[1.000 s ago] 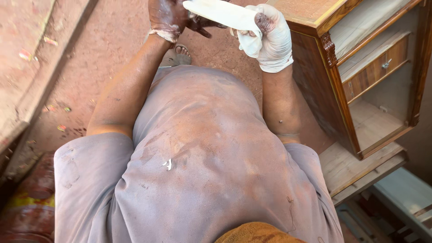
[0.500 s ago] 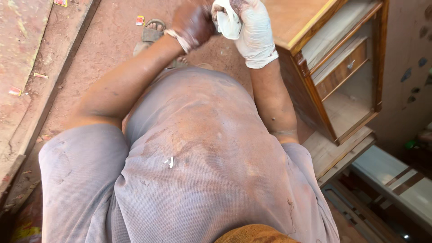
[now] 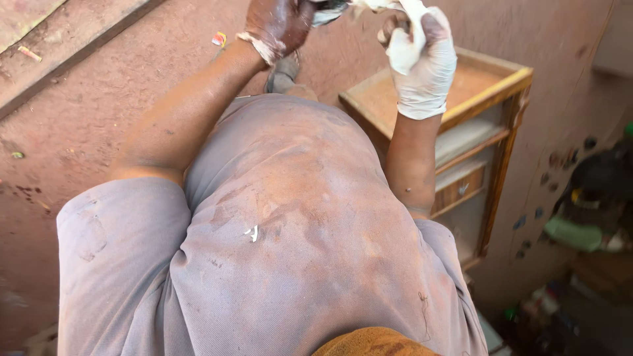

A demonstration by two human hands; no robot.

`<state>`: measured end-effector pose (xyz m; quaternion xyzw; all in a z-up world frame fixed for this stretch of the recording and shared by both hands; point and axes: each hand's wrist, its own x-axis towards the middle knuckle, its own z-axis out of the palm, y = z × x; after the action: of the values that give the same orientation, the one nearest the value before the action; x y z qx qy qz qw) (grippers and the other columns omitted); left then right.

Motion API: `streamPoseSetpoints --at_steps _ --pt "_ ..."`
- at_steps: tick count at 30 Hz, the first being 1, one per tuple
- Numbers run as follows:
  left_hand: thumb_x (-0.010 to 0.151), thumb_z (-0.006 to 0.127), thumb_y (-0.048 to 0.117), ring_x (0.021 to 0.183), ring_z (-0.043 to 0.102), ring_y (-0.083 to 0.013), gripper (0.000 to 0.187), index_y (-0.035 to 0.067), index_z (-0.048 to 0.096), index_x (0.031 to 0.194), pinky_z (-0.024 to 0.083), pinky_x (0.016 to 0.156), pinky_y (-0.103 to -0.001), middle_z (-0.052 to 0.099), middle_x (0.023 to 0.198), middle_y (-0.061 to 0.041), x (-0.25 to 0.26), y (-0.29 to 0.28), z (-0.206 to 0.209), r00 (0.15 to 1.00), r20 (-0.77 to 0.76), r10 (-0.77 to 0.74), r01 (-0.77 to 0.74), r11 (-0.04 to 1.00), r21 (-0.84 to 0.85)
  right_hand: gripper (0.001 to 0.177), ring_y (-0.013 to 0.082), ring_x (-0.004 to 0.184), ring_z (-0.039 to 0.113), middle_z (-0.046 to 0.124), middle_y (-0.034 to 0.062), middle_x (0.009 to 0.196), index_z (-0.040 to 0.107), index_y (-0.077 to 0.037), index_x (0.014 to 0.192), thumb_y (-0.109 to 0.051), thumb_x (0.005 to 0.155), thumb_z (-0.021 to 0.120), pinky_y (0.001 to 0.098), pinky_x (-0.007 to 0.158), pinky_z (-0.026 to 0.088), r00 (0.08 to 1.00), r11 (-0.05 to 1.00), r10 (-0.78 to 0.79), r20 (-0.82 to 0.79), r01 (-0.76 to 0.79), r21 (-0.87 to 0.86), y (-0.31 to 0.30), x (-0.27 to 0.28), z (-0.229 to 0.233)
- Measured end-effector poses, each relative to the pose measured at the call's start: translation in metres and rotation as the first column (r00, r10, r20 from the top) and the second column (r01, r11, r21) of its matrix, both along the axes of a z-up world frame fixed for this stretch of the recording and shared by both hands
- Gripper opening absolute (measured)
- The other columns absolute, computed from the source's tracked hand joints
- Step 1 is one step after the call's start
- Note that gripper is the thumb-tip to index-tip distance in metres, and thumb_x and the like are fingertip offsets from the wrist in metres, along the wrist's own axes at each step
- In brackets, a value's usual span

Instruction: The person walks into a workshop and picks up a white cloth. They use the cloth to wipe and clean the surface and carved details of a wooden furniture piece. The person continues to wipe the furniture and their gloved hands with the cloth.

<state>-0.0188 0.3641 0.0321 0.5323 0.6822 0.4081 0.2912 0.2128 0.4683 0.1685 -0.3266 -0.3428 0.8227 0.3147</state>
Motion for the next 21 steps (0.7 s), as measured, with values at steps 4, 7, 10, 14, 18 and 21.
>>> streamPoseSetpoints --at_steps 4,7,10,14,18,21 --pt "0.099 0.071 0.029 0.068 0.070 -0.0363 0.023 0.009 0.078 0.108 0.054 0.060 -0.046 0.071 0.078 -0.017 0.015 0.012 0.042 0.994 0.077 0.082 -0.096 0.975 0.200 0.034 0.0231 0.103 0.070 0.072 0.0157 0.122 0.065 0.001 0.129 -0.021 0.103 0.065 0.0388 0.093 0.059 0.994 0.985 0.006 0.112 -0.025 0.171 0.028 -0.014 -0.003" --pt "0.101 0.075 0.033 0.066 0.068 -0.0348 0.026 0.008 0.076 0.093 0.052 0.060 -0.046 0.069 0.074 -0.015 0.039 0.027 0.055 0.988 0.121 0.092 -0.109 0.983 0.150 0.027 0.0265 0.106 0.072 0.071 0.0152 0.118 0.065 0.000 0.124 -0.019 0.105 0.064 0.0422 0.091 0.061 0.999 0.995 0.040 -0.009 -0.039 0.088 0.039 -0.004 -0.004" --pt "0.099 0.077 0.031 0.065 0.068 -0.0335 0.027 0.008 0.073 0.085 0.052 0.060 -0.045 0.068 0.071 -0.013 0.064 0.046 0.057 0.991 0.045 0.128 -0.131 0.988 0.082 0.020 0.0236 0.099 0.070 0.070 0.0129 0.111 0.064 -0.001 0.117 -0.018 0.107 0.063 0.0426 0.087 0.061 0.997 0.999 0.023 -0.068 -0.026 -0.042 0.046 0.007 -0.004" --pt "0.089 0.078 0.028 0.068 0.068 -0.0325 0.021 0.009 0.069 0.091 0.053 0.060 -0.043 0.069 0.076 -0.013 0.087 0.060 0.041 0.949 0.279 0.144 -0.125 0.989 -0.083 0.021 0.0216 0.082 0.066 0.066 0.0057 0.084 0.062 -0.011 0.105 -0.031 0.102 0.058 0.0408 0.079 0.061 0.927 0.963 0.248 -0.282 -0.267 -0.033 0.035 0.023 -0.003" --pt "0.088 0.083 0.027 0.069 0.071 -0.0291 0.020 0.013 0.073 0.098 0.055 0.059 -0.041 0.073 0.079 -0.009 0.094 0.072 0.019 0.896 -0.434 0.095 0.019 0.968 0.250 0.028 0.0115 0.055 0.054 0.062 -0.0030 0.064 0.053 -0.014 0.088 -0.030 0.111 0.049 0.0273 0.054 0.046 0.798 0.917 0.207 -0.566 -0.360 -0.173 0.033 0.058 0.017" --pt "0.092 0.081 0.027 0.070 0.074 -0.0246 0.015 0.016 0.077 0.101 0.057 0.060 -0.039 0.076 0.082 -0.006 0.091 0.071 0.001 0.953 -0.289 0.095 -0.065 0.992 0.112 0.021 0.0143 0.058 0.052 0.062 0.0027 0.070 0.051 -0.017 0.089 -0.027 0.107 0.045 0.0346 0.056 0.049 0.705 0.926 0.095 -0.702 -0.321 -0.197 0.056 0.092 0.044"
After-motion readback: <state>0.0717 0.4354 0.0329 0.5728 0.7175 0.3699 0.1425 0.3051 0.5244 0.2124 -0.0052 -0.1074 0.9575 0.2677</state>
